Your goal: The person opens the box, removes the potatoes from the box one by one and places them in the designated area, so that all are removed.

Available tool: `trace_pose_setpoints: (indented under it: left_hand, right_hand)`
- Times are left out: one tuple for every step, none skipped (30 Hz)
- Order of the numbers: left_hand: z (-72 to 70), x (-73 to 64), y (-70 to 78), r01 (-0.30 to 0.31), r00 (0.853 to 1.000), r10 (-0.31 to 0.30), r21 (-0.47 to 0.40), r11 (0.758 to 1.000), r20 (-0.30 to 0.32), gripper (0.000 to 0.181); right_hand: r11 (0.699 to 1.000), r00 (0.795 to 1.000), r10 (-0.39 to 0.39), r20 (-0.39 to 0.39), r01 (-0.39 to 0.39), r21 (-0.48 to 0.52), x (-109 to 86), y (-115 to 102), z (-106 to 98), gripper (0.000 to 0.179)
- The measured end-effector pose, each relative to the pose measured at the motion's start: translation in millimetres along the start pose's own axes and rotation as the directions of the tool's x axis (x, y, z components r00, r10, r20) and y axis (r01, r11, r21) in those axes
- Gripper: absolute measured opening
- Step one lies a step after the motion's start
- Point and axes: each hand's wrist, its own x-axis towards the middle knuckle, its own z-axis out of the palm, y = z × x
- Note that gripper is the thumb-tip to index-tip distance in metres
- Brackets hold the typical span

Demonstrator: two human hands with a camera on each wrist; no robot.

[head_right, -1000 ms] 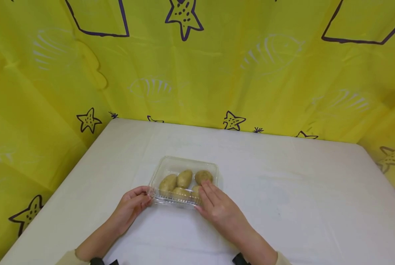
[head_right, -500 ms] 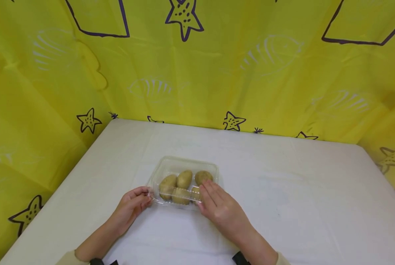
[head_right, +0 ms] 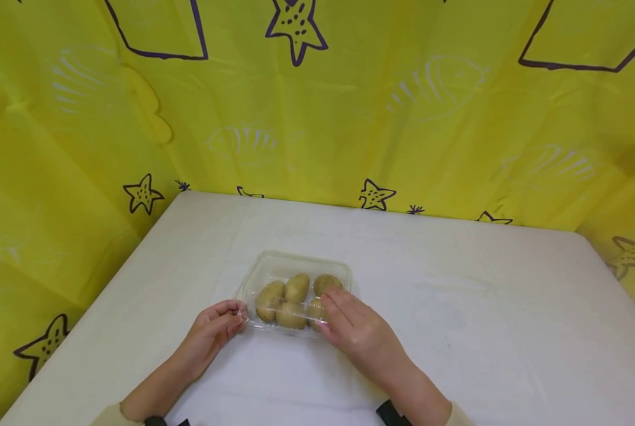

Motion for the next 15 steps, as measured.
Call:
trace_pose_setpoints:
  left_hand:
    - [-0.3,0.0,0.1,-0.003,1.000,0.003,0.000,1.000,0.002,0.014]
    - [-0.6,0.0,0.1,-0.006,1.000,0.006,0.000,1.000,0.003,0.014]
    - [-0.7,-0.1,0.1,-0.008,1.000,0.008,0.000,1.000,0.004,0.013]
    - [-0.8,-0.1,0.1,-0.008,1.000,0.008,0.000,1.000,0.004,0.013]
    - [-0.9,-0.2,0.0,-0.009,1.000,0.009,0.000,1.000,0.005,0.013]
    - [-0.8,-0.2,-0.1,-0.009,1.000,0.009,-0.001,1.000,0.005,0.013]
    - [-0.7,-0.3,-0.2,-0.009,1.000,0.009,-0.002,1.000,0.005,0.012]
    - [-0.7,-0.2,-0.4,-0.009,1.000,0.009,-0.003,1.000,0.005,0.012]
    - [-0.6,-0.1,-0.5,-0.008,1.000,0.008,-0.003,1.000,0.007,0.012]
    - [-0.6,0.1,-0.7,-0.009,1.000,0.009,-0.002,1.000,0.007,0.012]
    - [-0.6,0.3,-0.8,-0.010,1.000,0.010,-0.003,1.000,0.008,0.012]
    - [-0.6,0.5,-0.9,-0.010,1.000,0.010,-0.002,1.000,0.007,0.013]
    - [-0.7,0.7,-1.0,-0.011,1.000,0.011,-0.001,1.000,0.009,0.013]
    - [-0.9,1.0,-1.0,-0.011,1.000,0.011,0.002,1.000,0.011,0.013]
    - [-1.0,1.2,-1.0,-0.013,1.000,0.013,0.005,1.000,0.011,0.013]
  right_hand:
    - [1.000,1.000,0.013,0.000,-0.013,0.019,2.0,3,-1,0.040]
    - [0.999,1.000,0.031,0.003,-0.031,0.037,4.0,6,-2,0.040]
    - [0.997,0.999,0.053,0.005,-0.053,0.058,5.9,10,-4,0.041]
    - [0.994,0.997,0.077,0.008,-0.078,0.082,8.0,13,-5,0.041]
    - [0.988,0.994,0.105,0.011,-0.105,0.110,9.8,16,-6,0.042]
    - [0.980,0.990,0.138,0.023,-0.140,0.140,11.1,19,-6,0.042]
    - [0.972,0.986,0.164,0.026,-0.167,0.165,12.5,23,-7,0.042]
    - [0.962,0.981,0.192,0.032,-0.195,0.192,13.7,25,-7,0.043]
    - [0.947,0.974,0.223,0.041,-0.226,0.226,14.9,28,-8,0.043]
    - [0.931,0.965,0.255,0.051,-0.260,0.258,16.1,31,-8,0.042]
    - [0.911,0.956,0.288,0.059,-0.292,0.290,17.1,33,-8,0.040]
    - [0.895,0.948,0.313,0.060,-0.316,0.315,18.1,36,-8,0.035]
    - [0.881,0.941,0.333,0.051,-0.331,0.337,19.7,38,-7,0.031]
    - [0.862,0.929,0.366,0.053,-0.360,0.358,21.1,41,-6,0.028]
    - [0.838,0.915,0.400,0.053,-0.389,0.384,22.7,43,-5,0.027]
